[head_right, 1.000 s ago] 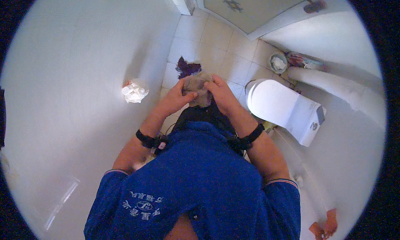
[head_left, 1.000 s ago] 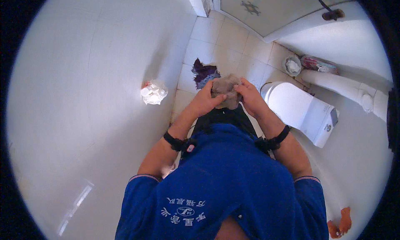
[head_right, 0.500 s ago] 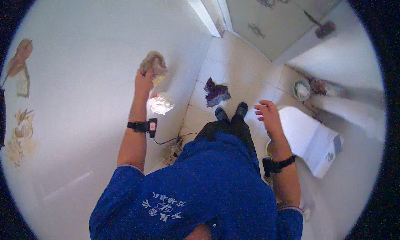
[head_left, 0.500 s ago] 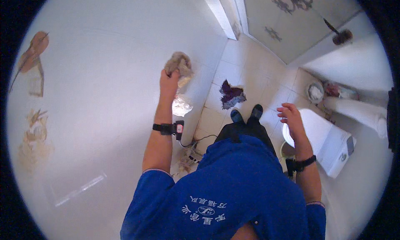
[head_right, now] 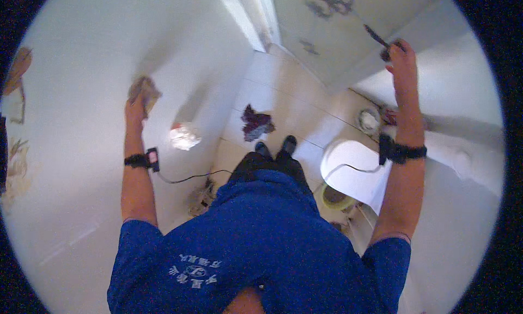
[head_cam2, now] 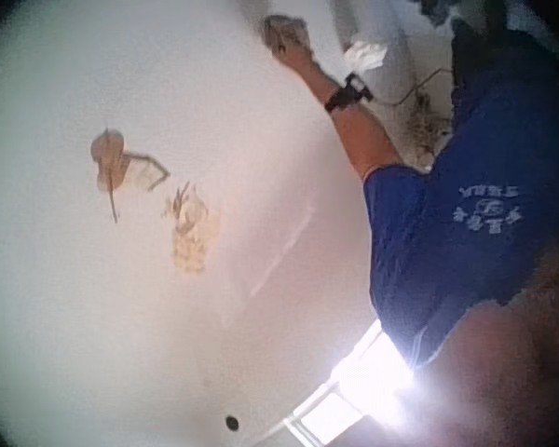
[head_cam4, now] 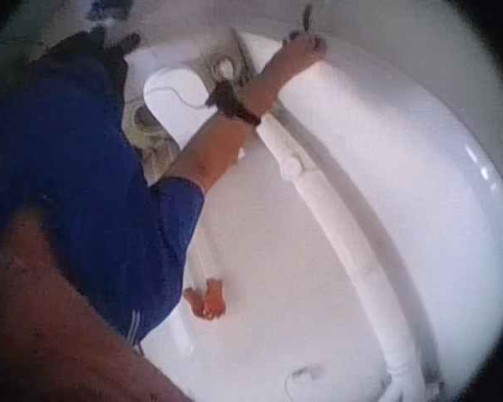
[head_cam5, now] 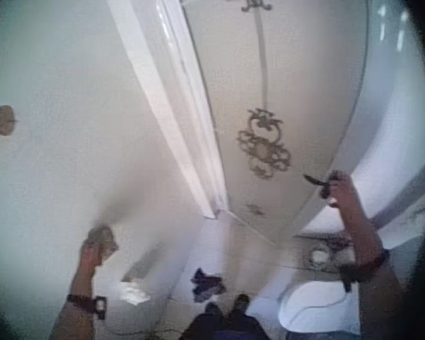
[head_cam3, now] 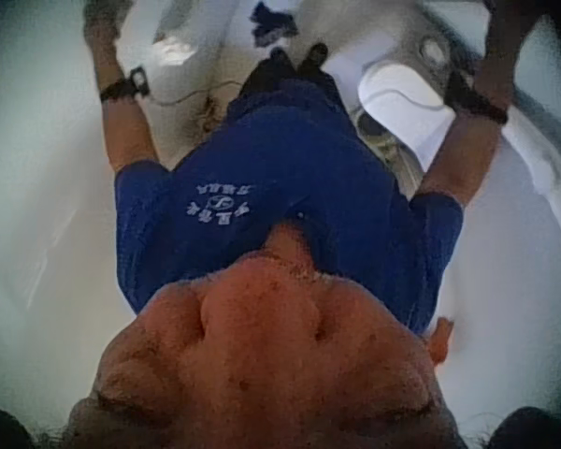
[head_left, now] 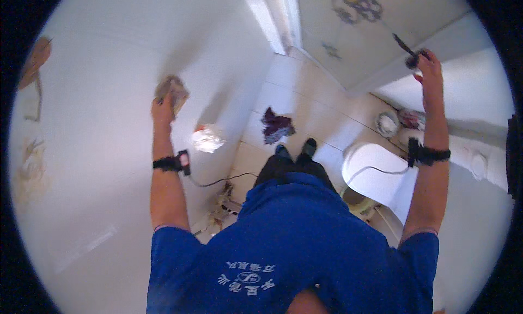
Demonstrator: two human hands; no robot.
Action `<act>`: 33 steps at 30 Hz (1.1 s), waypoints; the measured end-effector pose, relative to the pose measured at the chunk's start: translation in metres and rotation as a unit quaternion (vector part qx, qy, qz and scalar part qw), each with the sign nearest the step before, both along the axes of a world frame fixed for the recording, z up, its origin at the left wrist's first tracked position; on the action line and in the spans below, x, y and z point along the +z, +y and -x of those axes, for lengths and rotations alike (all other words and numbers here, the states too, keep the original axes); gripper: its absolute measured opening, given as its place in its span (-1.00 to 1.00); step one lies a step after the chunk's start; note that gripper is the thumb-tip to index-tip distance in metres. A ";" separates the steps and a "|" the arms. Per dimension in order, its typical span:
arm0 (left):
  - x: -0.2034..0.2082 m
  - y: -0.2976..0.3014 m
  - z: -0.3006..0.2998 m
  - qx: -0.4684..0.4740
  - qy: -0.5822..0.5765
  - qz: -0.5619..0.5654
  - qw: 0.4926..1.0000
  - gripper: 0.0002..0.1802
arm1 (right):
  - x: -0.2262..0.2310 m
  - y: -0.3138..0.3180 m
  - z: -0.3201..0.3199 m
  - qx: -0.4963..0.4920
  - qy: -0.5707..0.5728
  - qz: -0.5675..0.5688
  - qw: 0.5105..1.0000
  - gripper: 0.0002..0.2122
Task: The person kneels on the bathroom floor and wipes the tiled wall with a cloth, moving from lower to higher sections and occasionally switching hands. The person also briefly uses a scraper on the wall surface.
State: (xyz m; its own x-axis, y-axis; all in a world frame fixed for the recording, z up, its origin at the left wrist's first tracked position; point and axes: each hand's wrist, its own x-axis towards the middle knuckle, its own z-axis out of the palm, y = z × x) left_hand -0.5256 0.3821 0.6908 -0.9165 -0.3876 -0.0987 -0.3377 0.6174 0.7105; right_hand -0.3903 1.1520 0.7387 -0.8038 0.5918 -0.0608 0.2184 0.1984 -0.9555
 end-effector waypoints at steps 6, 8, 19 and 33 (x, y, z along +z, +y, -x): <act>-0.029 0.004 -0.066 -0.001 -0.087 -0.101 0.991 -0.45 | 0.007 0.027 0.029 -0.049 -0.029 0.007 0.998 -0.41; -0.038 0.013 -0.079 0.012 -0.115 -0.082 0.990 -0.48 | 0.007 0.028 0.036 -0.055 -0.040 -0.017 0.998 -0.43; -0.069 0.046 -0.044 -0.030 -0.119 -0.148 0.981 -0.42 | -0.001 0.054 0.063 -0.068 -0.054 -0.096 0.992 -0.68; -0.142 0.089 -0.045 0.022 -0.207 -0.066 0.976 -0.44 | -0.052 0.121 0.143 0.023 -0.207 -0.668 0.714 -0.59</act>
State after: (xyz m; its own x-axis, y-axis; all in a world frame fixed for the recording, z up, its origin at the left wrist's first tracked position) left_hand -0.4808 0.4716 0.5485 -0.7703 -0.3844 -0.5088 -0.6367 0.5075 0.5805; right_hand -0.5337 1.2734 0.6862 -0.9012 0.3172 0.2954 0.3912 0.8887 0.2391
